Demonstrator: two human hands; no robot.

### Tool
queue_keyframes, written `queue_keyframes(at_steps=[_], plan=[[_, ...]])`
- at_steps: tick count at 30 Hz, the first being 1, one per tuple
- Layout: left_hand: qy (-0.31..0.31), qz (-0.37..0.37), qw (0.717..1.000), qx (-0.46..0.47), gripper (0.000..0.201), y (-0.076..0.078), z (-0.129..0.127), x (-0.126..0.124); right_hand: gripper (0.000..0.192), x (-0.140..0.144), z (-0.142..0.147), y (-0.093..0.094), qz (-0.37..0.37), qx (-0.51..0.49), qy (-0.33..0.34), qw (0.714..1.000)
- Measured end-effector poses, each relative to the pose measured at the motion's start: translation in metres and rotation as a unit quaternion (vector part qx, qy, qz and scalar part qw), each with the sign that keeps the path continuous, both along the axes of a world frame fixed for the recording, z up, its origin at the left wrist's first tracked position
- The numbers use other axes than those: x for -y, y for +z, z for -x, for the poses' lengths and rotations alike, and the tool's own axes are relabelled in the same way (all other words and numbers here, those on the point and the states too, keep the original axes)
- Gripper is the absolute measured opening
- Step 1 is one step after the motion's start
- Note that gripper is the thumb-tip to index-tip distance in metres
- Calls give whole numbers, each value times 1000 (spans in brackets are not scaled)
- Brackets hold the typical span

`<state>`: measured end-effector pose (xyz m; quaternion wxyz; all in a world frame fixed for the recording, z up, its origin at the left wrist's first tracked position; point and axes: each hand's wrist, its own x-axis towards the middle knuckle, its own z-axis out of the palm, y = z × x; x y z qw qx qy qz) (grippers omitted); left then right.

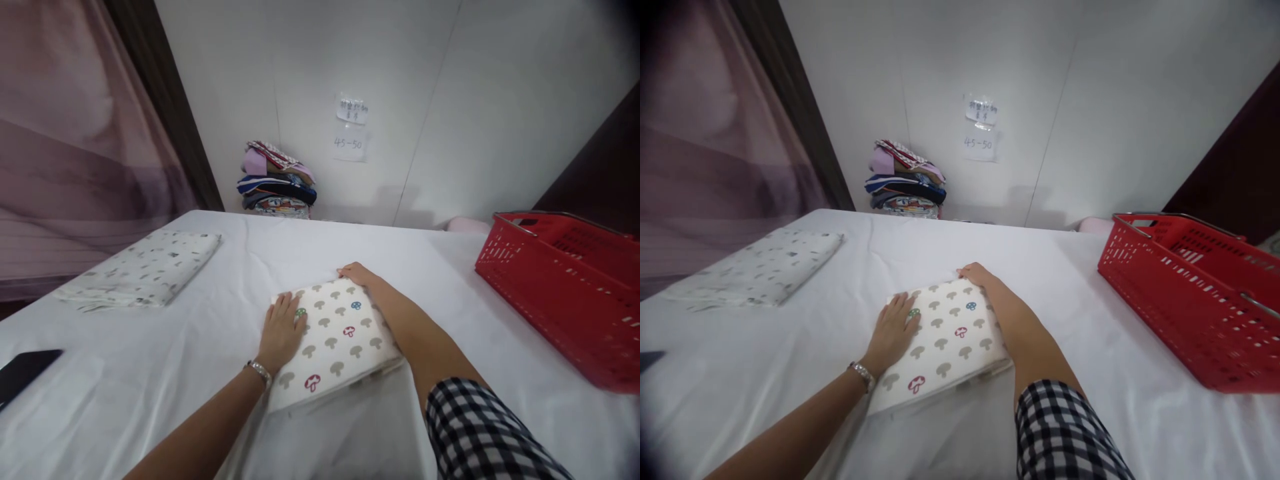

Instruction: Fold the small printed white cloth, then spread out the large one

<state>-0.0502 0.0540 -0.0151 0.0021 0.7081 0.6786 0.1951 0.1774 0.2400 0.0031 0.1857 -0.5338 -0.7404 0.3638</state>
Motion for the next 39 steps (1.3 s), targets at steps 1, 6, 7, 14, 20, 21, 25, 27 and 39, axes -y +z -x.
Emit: queue_keyframes(at_steps=[1,6,7,14,20,21,25,27,39], plan=[[0,-1,1000,0,51,-1,0,0,31,-2,0,0,1,5,5,1000],[-6,-8,1000,3,50,0,0,0,33,-1,-3,-1,-22,17,-11,1000],[-5,-4,1000,2,50,1,0,0,34,2,-5,-1,-31,18,-17,999],[0,25,1000,-3,53,8,-5,-1,44,60,-11,13,-112,55,-77,989],[-3,13,1000,-16,52,13,-9,-2,56,123,3,16,-188,192,87,959],[-3,14,1000,-18,52,13,-9,-2,56,128,5,17,-173,213,88,958],[-3,13,1000,-25,53,14,-11,-3,58,142,18,21,-140,257,50,955],[-4,9,1000,-26,53,14,-11,-3,60,152,25,21,-144,255,66,954],[19,89,994,66,51,27,-13,2,39,212,-41,10,-153,165,-86,970]])
